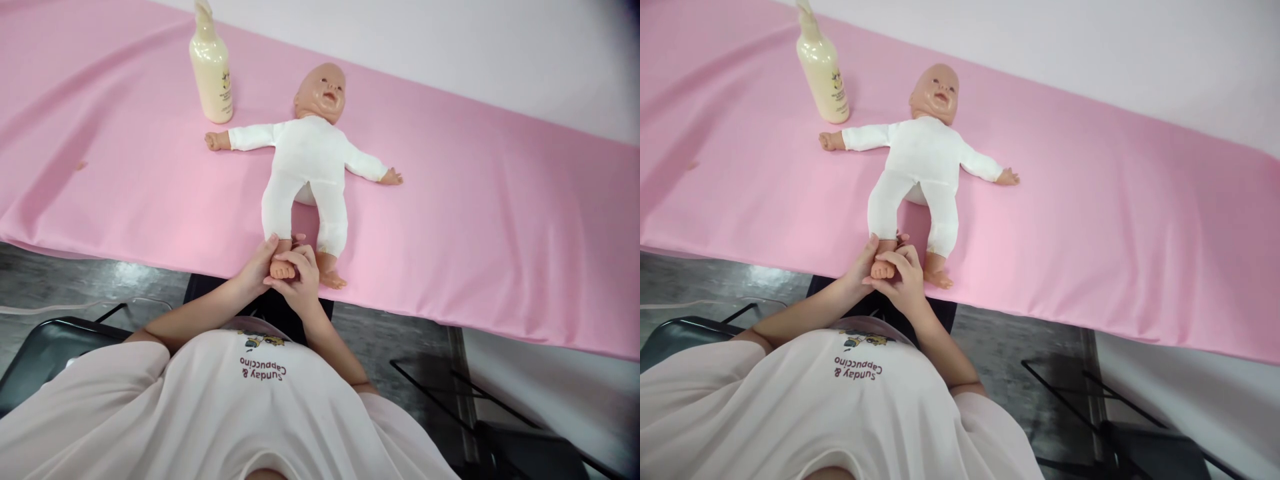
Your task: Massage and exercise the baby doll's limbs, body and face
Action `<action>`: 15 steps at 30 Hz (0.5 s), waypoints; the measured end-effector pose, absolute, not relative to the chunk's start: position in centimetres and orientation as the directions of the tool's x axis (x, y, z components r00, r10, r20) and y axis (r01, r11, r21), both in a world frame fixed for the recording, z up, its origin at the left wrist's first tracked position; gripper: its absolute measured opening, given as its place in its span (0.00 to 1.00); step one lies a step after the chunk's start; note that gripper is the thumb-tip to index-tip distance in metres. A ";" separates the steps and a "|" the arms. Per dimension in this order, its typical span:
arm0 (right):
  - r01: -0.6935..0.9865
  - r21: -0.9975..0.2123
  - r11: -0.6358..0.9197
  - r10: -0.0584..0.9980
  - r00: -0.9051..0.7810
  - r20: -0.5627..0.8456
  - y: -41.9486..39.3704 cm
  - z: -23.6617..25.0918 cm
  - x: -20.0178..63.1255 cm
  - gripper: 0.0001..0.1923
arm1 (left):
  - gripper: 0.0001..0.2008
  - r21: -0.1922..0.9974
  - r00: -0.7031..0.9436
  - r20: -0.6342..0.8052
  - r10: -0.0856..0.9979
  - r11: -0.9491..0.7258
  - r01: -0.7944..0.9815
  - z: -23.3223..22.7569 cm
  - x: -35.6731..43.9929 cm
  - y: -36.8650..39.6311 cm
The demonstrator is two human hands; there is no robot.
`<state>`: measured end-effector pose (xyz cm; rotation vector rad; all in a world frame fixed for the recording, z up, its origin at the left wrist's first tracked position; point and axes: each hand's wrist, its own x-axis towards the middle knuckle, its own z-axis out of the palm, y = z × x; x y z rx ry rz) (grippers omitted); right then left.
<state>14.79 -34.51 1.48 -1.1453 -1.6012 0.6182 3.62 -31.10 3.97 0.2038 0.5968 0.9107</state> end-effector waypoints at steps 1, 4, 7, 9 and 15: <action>0.373 -0.828 0.419 0.896 -0.020 0.444 -34.5 1.5 14.8 0.21 | 0.23 0.405 0.479 -0.395 0.784 0.617 -0.675 3.9 3.6 -31.1; 0.394 -0.806 0.442 0.880 -0.016 0.475 -34.4 1.3 14.9 0.21 | 0.27 0.399 0.506 -0.370 0.779 0.625 -0.671 3.9 3.5 -30.9; 0.381 -0.802 0.459 0.872 -0.018 0.490 -34.4 1.2 15.0 0.21 | 0.26 0.379 0.462 -0.381 0.801 0.591 -0.712 4.2 3.5 -30.7; 0.345 -0.810 0.474 0.869 -0.038 0.493 -34.4 1.2 15.1 0.20 | 0.22 0.373 0.441 -0.401 0.803 0.583 -0.722 4.2 3.5 -30.6; 0.325 -0.837 0.440 0.895 -0.090 0.436 -34.6 1.5 15.0 0.17 | 0.18 0.489 0.413 -0.333 0.848 0.530 -0.693 3.4 3.4 -30.8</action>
